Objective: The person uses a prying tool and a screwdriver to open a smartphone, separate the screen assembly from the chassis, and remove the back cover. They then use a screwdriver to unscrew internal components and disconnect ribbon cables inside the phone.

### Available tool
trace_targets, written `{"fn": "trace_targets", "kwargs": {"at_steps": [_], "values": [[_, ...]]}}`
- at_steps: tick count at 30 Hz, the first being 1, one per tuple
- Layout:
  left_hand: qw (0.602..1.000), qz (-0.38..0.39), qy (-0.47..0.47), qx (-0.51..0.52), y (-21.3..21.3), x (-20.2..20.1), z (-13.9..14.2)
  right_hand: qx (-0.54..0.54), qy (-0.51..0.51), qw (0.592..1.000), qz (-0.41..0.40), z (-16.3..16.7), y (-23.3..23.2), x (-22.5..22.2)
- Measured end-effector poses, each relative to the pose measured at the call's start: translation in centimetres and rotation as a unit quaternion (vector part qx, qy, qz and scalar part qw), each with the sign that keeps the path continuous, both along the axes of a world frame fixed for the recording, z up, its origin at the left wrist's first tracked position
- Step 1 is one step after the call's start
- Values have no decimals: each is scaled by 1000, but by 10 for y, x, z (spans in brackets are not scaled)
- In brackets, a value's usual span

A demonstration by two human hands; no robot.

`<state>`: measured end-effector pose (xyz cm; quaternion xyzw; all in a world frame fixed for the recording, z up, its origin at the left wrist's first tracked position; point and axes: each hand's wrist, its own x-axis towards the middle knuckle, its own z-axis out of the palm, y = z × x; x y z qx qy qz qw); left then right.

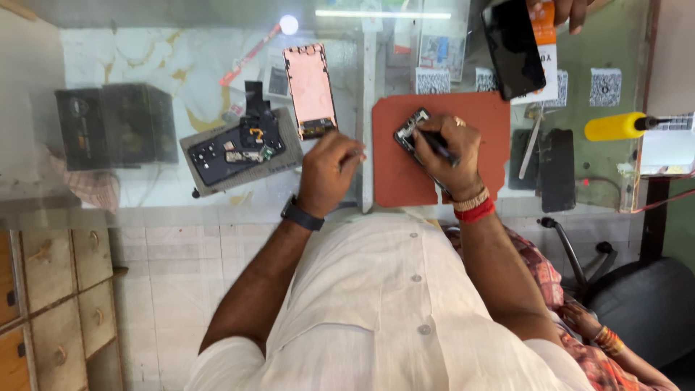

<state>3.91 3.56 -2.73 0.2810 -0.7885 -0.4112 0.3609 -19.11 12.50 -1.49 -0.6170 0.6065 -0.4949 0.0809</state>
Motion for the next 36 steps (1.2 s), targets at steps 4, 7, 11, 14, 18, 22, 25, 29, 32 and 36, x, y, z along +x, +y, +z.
{"fn": "trace_targets", "kwargs": {"at_steps": [4,7,11,14,18,22,25,29,32,36], "values": [[989,-74,-46,-120,-5,2,1,47,1,999,14,1,7,7],[957,-128,-143,-216,-4,-8,5,73,-58,995,26,-3,4,8],[938,-150,-201,-238,-9,-27,9,84,-91,992,40,-8,1,5],[935,-156,-205,-245,-15,-34,9,85,-88,991,44,-8,1,3],[932,-150,-204,-258,-16,-35,6,93,-101,990,44,-7,0,5],[933,-158,-217,-240,-17,-36,2,85,-80,992,39,-8,-3,3],[943,-140,-192,-232,-17,-37,1,85,-83,992,45,-10,-4,1],[946,-152,-203,-203,-19,-39,1,88,-84,991,58,-11,-5,-2],[949,-154,-203,-187,-19,-40,2,81,-87,991,67,-11,-5,-4],[950,-161,-203,-175,-20,-42,0,73,-62,993,62,-11,-5,-5]]}}
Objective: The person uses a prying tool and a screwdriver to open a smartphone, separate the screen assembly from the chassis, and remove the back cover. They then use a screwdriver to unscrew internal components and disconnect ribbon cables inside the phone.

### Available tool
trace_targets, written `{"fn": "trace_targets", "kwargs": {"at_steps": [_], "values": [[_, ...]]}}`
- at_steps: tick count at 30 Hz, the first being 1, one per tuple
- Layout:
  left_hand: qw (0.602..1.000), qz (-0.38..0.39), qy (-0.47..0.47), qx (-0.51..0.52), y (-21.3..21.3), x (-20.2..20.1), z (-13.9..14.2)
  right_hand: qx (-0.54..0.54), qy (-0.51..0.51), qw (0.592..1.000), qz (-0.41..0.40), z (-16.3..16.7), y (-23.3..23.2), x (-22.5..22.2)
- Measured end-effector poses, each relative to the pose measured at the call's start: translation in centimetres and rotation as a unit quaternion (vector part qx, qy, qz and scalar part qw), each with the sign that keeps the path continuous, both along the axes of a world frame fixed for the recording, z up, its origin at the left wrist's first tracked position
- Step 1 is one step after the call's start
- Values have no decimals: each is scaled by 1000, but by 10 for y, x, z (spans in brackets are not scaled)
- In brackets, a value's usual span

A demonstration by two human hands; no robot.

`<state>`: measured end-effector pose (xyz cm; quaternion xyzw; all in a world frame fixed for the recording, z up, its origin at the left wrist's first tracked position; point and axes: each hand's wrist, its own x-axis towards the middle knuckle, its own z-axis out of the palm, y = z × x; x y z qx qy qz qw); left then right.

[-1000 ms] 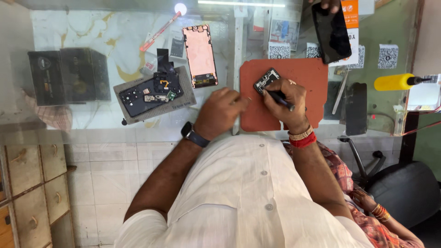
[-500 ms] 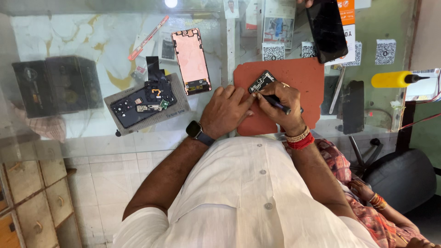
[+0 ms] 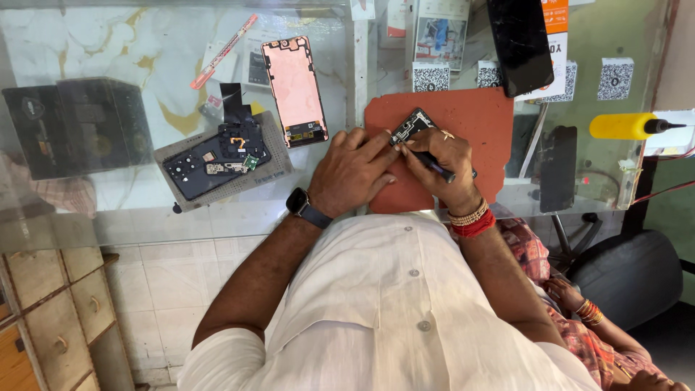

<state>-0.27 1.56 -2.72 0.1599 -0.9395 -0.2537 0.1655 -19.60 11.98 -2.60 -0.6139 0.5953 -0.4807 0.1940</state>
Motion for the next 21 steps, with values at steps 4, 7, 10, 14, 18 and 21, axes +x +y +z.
{"fn": "trace_targets", "kwargs": {"at_steps": [4,7,10,14,18,21], "values": [[1000,-2,2,-3,0,-1,-3,-1,29,999,-18,-1,0,2],[1000,0,5,0,1,-1,-4,-6,55,998,-19,-1,1,4],[1000,1,-5,0,1,0,-4,-9,79,997,-25,1,1,4],[1000,6,10,4,2,0,-5,-3,41,999,-11,4,1,2],[1000,8,9,-7,2,-1,-7,0,26,1000,12,5,1,1],[1000,7,9,-7,2,-1,-8,3,29,1000,7,6,0,1]]}}
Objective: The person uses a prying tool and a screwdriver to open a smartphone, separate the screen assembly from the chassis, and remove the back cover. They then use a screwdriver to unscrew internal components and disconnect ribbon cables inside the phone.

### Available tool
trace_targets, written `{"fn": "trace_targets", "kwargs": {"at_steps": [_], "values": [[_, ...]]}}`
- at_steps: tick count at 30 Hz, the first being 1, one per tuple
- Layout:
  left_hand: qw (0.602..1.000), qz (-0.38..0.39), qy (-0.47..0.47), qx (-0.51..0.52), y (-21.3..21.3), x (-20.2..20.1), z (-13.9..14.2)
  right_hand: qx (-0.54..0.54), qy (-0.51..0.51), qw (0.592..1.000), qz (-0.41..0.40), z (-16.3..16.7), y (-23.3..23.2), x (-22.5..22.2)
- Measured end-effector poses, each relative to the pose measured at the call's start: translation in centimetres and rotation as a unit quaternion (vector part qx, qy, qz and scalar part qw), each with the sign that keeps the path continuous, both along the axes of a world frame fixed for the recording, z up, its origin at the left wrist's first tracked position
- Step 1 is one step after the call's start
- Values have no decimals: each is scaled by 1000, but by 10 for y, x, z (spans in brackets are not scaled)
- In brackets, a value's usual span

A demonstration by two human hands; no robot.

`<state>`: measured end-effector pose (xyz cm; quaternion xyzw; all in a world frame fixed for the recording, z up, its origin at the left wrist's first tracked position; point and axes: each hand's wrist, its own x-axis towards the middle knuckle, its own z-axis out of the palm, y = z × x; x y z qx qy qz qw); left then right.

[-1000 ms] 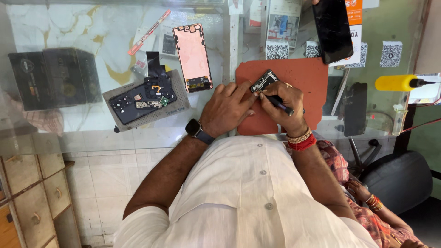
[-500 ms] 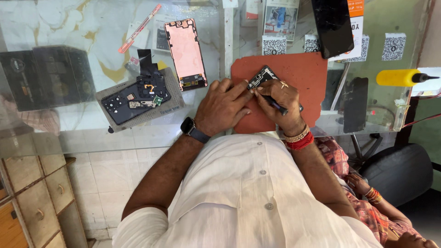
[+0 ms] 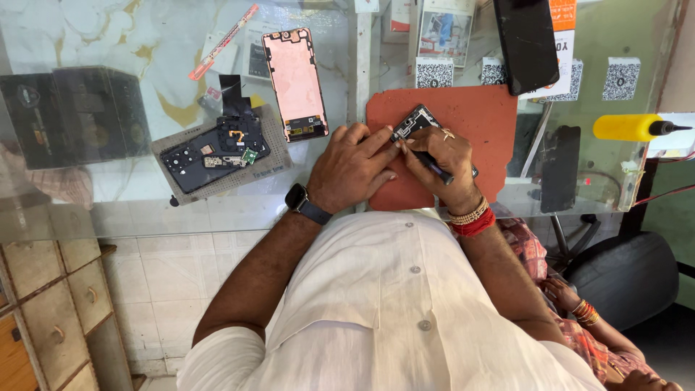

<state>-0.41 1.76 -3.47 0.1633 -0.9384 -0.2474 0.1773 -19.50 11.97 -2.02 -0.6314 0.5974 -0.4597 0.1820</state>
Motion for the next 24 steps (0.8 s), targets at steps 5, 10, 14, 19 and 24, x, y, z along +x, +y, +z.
{"fn": "trace_targets", "kwargs": {"at_steps": [5,10,14,19,24], "values": [[1000,1,-2,5,0,-1,-1,-5,42,999,-12,1,-1,1],[1000,-2,2,5,-1,-4,-1,-18,96,995,-10,2,-3,4],[1000,1,9,1,-1,-3,-1,-15,121,993,0,4,-3,6],[1000,4,21,1,-1,-2,-2,-26,169,985,1,4,-2,9],[1000,1,12,7,0,-3,-4,-20,236,971,-4,4,-1,9]]}}
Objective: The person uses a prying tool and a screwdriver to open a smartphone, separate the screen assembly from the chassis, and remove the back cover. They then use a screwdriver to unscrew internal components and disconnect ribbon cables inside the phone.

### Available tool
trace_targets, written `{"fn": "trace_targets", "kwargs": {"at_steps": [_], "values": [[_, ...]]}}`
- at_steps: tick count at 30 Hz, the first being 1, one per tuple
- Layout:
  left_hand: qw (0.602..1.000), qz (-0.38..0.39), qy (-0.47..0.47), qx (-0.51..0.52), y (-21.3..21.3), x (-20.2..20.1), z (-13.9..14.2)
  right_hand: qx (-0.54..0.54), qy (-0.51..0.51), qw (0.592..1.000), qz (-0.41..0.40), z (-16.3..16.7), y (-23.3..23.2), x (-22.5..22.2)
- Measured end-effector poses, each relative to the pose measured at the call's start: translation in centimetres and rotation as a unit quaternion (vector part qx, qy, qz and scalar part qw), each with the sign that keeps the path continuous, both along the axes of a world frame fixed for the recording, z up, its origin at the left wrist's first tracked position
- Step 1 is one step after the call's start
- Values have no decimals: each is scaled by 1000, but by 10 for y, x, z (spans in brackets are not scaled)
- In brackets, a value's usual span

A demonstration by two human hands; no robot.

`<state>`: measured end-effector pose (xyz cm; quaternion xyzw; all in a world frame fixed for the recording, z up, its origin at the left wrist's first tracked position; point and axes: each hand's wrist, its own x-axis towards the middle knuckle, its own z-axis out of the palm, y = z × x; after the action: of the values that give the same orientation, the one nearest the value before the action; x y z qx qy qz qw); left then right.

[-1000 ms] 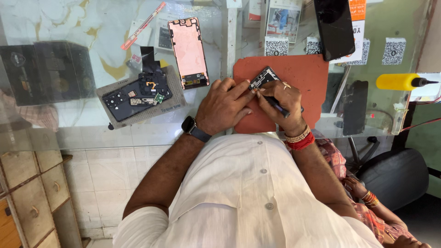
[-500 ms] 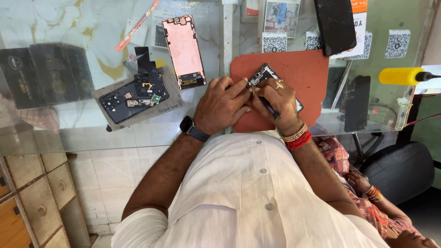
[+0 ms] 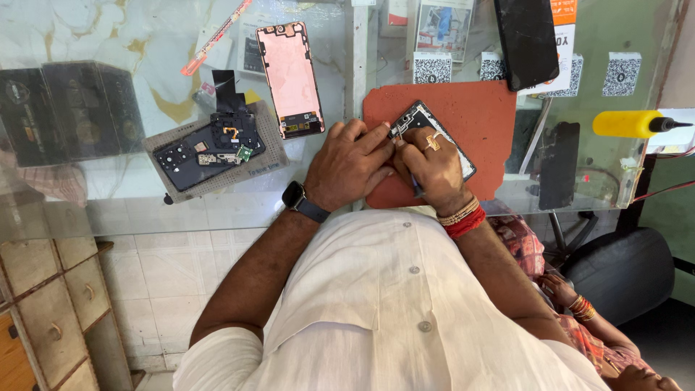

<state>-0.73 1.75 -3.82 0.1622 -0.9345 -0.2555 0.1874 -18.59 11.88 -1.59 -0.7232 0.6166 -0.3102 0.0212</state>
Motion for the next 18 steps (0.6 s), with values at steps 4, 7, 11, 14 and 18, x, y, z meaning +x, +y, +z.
{"fn": "trace_targets", "kwargs": {"at_steps": [4,7,11,14,18], "values": [[1000,1,12,-10,-1,1,0,-10,-37,999,16,3,1,-3],[1000,1,11,-7,-1,1,1,-8,-65,998,22,4,0,-2],[1000,0,5,-7,-1,0,2,-6,-63,998,17,1,-1,-2],[1000,2,1,-10,0,0,3,-4,-57,998,21,0,1,-3],[1000,-2,3,-4,0,0,3,5,-34,999,-20,0,3,-3]]}}
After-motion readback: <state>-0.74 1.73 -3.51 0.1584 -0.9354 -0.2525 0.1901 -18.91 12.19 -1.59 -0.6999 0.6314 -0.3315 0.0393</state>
